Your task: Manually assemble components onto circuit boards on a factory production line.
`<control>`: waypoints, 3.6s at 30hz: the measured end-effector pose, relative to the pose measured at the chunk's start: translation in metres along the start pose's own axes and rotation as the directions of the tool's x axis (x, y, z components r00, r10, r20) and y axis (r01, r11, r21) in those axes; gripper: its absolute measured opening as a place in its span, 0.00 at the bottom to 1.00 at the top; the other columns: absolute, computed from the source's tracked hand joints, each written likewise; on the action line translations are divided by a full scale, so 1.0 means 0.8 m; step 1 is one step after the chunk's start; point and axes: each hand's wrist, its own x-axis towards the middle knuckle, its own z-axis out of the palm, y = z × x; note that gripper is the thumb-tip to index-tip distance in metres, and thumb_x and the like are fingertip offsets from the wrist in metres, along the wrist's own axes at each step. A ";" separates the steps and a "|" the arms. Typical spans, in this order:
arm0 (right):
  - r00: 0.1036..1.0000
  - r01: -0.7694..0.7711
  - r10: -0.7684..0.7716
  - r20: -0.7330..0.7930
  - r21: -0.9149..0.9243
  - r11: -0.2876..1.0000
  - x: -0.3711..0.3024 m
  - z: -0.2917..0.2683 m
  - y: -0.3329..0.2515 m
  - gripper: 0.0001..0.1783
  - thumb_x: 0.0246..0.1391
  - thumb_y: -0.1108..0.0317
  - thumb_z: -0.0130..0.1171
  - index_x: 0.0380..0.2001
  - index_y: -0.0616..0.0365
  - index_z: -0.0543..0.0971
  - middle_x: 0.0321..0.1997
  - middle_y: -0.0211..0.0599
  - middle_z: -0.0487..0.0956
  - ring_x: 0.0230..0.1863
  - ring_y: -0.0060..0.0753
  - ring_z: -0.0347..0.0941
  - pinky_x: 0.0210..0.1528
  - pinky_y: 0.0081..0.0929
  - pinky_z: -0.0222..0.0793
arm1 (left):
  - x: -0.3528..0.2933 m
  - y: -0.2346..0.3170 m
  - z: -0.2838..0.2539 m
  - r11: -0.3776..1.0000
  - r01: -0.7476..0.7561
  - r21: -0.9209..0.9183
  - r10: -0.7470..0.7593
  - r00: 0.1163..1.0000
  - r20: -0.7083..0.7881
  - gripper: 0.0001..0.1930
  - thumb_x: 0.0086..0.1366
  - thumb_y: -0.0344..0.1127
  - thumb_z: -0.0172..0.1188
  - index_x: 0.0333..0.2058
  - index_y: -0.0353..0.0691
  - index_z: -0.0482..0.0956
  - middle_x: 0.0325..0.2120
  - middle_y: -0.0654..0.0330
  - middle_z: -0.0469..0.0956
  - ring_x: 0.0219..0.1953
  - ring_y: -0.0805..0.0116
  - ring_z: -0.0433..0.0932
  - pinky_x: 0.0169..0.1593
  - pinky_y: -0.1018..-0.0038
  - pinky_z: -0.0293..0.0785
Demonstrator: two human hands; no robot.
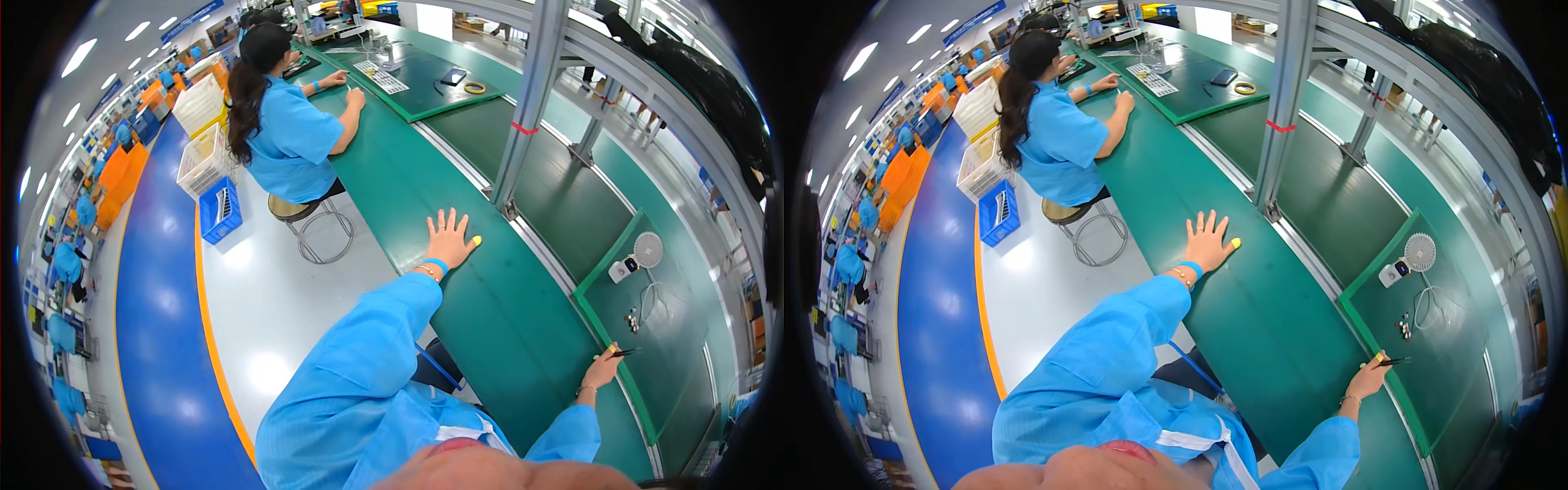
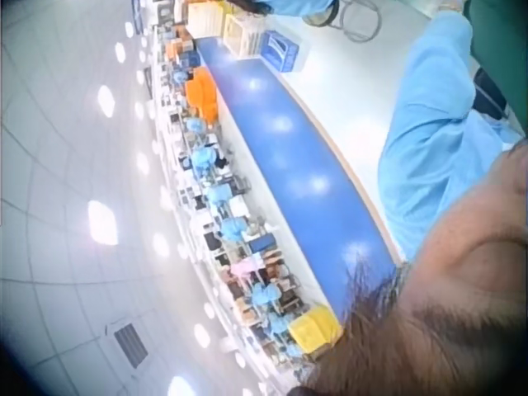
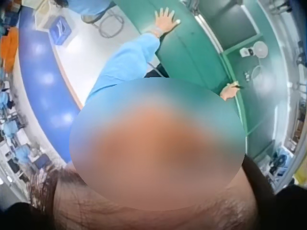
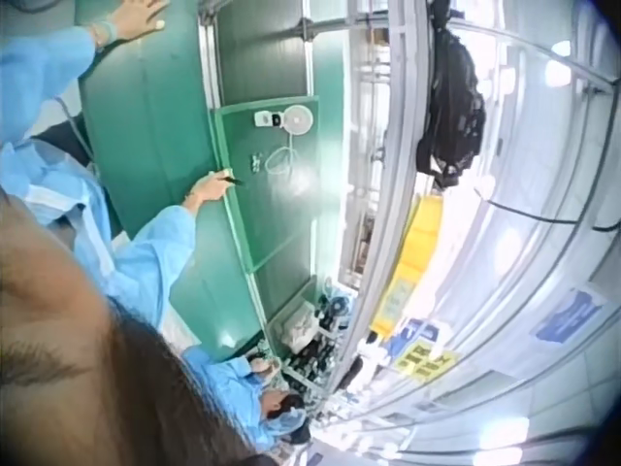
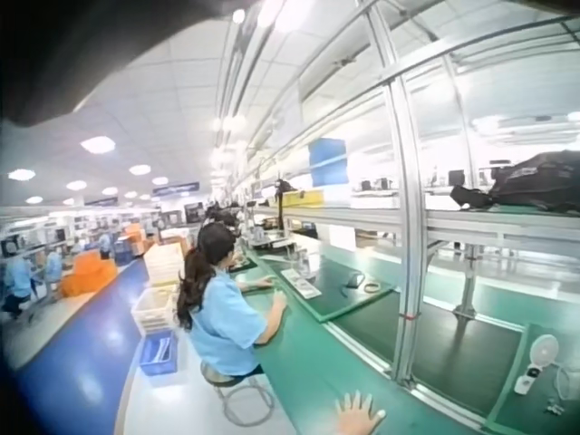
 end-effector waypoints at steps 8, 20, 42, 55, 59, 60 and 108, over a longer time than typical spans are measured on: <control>0.996 0.072 -0.061 -0.065 0.189 0.979 0.004 0.004 0.012 0.20 0.62 0.53 0.46 0.46 0.59 0.71 0.36 0.39 0.79 0.32 0.39 0.77 0.32 0.35 0.69 | 0.002 0.002 -0.005 1.000 0.003 0.027 -0.004 0.999 0.036 0.35 0.64 0.63 0.39 0.63 0.48 0.57 0.64 0.51 0.49 0.66 0.45 0.43 0.65 0.45 0.36; 1.000 0.005 -0.005 0.002 -0.069 0.998 -0.002 -0.008 0.003 0.23 0.64 0.50 0.39 0.41 0.58 0.72 0.33 0.42 0.80 0.31 0.43 0.77 0.30 0.40 0.68 | -0.004 0.002 0.012 0.999 -0.016 0.032 0.017 0.999 -0.037 0.34 0.63 0.62 0.41 0.61 0.47 0.59 0.64 0.50 0.52 0.66 0.44 0.46 0.64 0.43 0.36; 0.503 0.007 -0.650 0.569 0.750 0.662 -0.250 0.078 -0.320 0.17 0.46 0.64 0.64 0.37 0.62 0.73 0.23 0.35 0.70 0.21 0.27 0.65 0.25 0.25 0.63 | 0.000 0.002 0.008 0.996 -0.029 0.079 0.033 0.998 -0.053 0.34 0.62 0.61 0.44 0.61 0.48 0.60 0.62 0.50 0.55 0.65 0.43 0.49 0.64 0.43 0.39; 0.382 0.172 -0.782 0.493 0.793 0.584 -0.231 0.096 -0.312 0.23 0.44 0.71 0.64 0.46 0.57 0.72 0.32 0.32 0.67 0.24 0.25 0.64 0.26 0.22 0.62 | 0.006 -0.004 0.011 0.997 -0.044 0.069 0.051 0.995 -0.092 0.33 0.61 0.59 0.47 0.60 0.46 0.61 0.62 0.48 0.56 0.64 0.41 0.50 0.63 0.42 0.42; 0.289 0.307 -0.832 0.474 0.777 0.550 -0.237 0.095 -0.315 0.25 0.43 0.73 0.61 0.49 0.49 0.73 0.37 0.35 0.70 0.32 0.37 0.72 0.34 0.30 0.70 | 0.006 -0.002 0.007 0.997 -0.049 0.051 0.055 0.992 -0.111 0.33 0.61 0.59 0.47 0.60 0.45 0.61 0.62 0.48 0.56 0.64 0.41 0.50 0.63 0.42 0.42; 0.283 0.362 -0.856 0.433 0.778 0.513 -0.236 0.098 -0.316 0.25 0.43 0.73 0.60 0.49 0.48 0.73 0.37 0.35 0.70 0.34 0.39 0.73 0.35 0.31 0.70 | 0.006 0.001 0.006 0.997 -0.057 0.043 0.062 0.993 -0.105 0.33 0.61 0.58 0.48 0.60 0.45 0.61 0.62 0.48 0.56 0.64 0.41 0.50 0.63 0.42 0.42; 0.558 0.355 -0.718 0.416 0.662 0.660 -0.201 0.114 -0.359 0.12 0.47 0.70 0.60 0.36 0.64 0.75 0.28 0.34 0.75 0.26 0.22 0.69 0.28 0.19 0.65 | 0.042 0.022 0.031 0.654 -0.494 0.572 0.444 0.864 0.239 0.25 0.62 0.42 0.44 0.52 0.28 0.65 0.45 0.35 0.72 0.44 0.39 0.74 0.36 0.49 0.75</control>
